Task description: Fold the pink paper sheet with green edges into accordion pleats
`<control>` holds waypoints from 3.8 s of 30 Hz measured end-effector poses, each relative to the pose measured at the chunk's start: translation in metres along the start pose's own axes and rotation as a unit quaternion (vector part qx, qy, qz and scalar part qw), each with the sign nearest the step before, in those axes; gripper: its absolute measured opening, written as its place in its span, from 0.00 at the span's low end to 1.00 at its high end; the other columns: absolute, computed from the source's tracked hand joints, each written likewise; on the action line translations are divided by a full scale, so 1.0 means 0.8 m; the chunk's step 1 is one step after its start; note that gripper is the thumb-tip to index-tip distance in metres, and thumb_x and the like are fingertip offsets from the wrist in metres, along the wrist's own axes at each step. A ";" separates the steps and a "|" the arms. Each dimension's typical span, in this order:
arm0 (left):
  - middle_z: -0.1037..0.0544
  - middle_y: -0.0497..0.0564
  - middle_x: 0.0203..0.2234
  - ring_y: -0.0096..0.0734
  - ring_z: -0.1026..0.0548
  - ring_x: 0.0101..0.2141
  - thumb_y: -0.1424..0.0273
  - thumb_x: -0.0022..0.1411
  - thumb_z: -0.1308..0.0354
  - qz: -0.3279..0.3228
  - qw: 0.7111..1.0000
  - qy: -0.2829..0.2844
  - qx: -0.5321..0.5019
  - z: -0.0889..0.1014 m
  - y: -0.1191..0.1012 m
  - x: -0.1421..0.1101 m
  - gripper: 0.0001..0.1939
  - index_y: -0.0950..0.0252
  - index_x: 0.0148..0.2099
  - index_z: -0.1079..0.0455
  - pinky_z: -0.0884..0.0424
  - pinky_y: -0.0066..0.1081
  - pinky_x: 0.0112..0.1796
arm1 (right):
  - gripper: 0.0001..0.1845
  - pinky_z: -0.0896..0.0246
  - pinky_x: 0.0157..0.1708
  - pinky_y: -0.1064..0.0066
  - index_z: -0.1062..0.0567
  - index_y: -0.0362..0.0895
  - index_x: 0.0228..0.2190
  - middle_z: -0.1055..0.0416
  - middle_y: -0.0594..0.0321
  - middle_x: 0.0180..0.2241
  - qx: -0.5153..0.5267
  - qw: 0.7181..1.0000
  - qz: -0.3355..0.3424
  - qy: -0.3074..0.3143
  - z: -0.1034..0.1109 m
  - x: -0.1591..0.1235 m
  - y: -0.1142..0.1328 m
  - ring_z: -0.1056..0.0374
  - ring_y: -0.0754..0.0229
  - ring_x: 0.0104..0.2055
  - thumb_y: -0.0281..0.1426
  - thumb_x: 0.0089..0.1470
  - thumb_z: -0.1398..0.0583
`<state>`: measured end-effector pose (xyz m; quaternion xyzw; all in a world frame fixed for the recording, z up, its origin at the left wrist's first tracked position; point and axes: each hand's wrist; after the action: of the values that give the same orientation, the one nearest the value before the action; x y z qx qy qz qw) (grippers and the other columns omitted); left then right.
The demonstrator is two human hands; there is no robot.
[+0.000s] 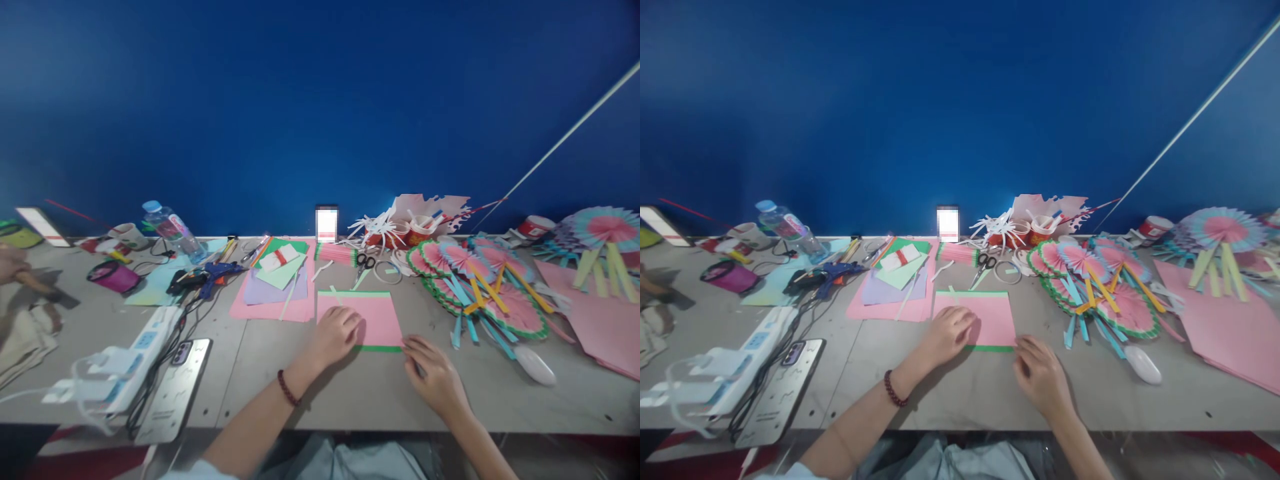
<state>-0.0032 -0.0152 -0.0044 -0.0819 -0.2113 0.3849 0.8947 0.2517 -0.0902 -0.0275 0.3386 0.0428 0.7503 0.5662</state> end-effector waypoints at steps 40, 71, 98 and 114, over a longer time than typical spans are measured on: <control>0.23 0.54 0.45 0.40 0.28 0.46 0.55 0.61 0.37 -0.031 0.999 0.041 0.009 0.007 0.026 -0.002 0.20 0.64 0.47 0.28 0.35 0.39 0.46 | 0.10 0.36 0.45 0.65 0.21 0.42 0.32 0.25 0.52 0.39 -0.117 0.976 -0.051 0.174 -0.073 0.279 -0.004 0.30 0.51 0.45 0.37 0.56 0.38; 0.20 0.54 0.30 0.39 0.22 0.34 0.51 0.60 0.40 0.267 0.834 -0.207 -0.436 0.021 0.015 0.021 0.19 0.62 0.34 0.22 0.26 0.37 0.35 | 0.45 0.47 0.30 0.73 0.47 0.49 0.68 0.36 0.73 0.24 0.214 0.895 -0.001 0.390 -0.006 0.272 0.087 0.45 0.66 0.25 0.28 0.51 0.38; 0.21 0.52 0.21 0.32 0.22 0.25 0.55 0.38 0.25 0.313 0.740 -0.274 -0.529 0.116 0.061 0.128 0.21 0.66 0.28 0.24 0.32 0.26 0.23 | 0.20 0.53 0.21 0.75 0.34 0.43 0.11 0.37 0.70 0.14 -0.102 0.944 -0.138 0.281 0.016 0.276 -0.029 0.41 0.69 0.19 0.16 0.37 0.31; 0.26 0.47 0.21 0.26 0.33 0.24 0.56 0.43 0.30 0.254 0.811 -0.195 -0.490 0.116 0.058 0.121 0.17 0.64 0.25 0.26 0.36 0.27 0.26 | 0.10 0.48 0.28 0.77 0.27 0.44 0.25 0.27 0.65 0.25 -0.020 0.979 -0.063 0.193 0.056 0.277 0.002 0.35 0.67 0.27 0.19 0.53 0.43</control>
<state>-0.0149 0.0857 0.0946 -0.4835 -0.5137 0.4514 0.5464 0.2468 0.0898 0.1096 0.1725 0.1576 0.7648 0.6004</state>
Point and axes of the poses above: each hand's wrist, its own x-axis towards the middle knuckle, its own z-axis out of the back of the hand, y = z × x
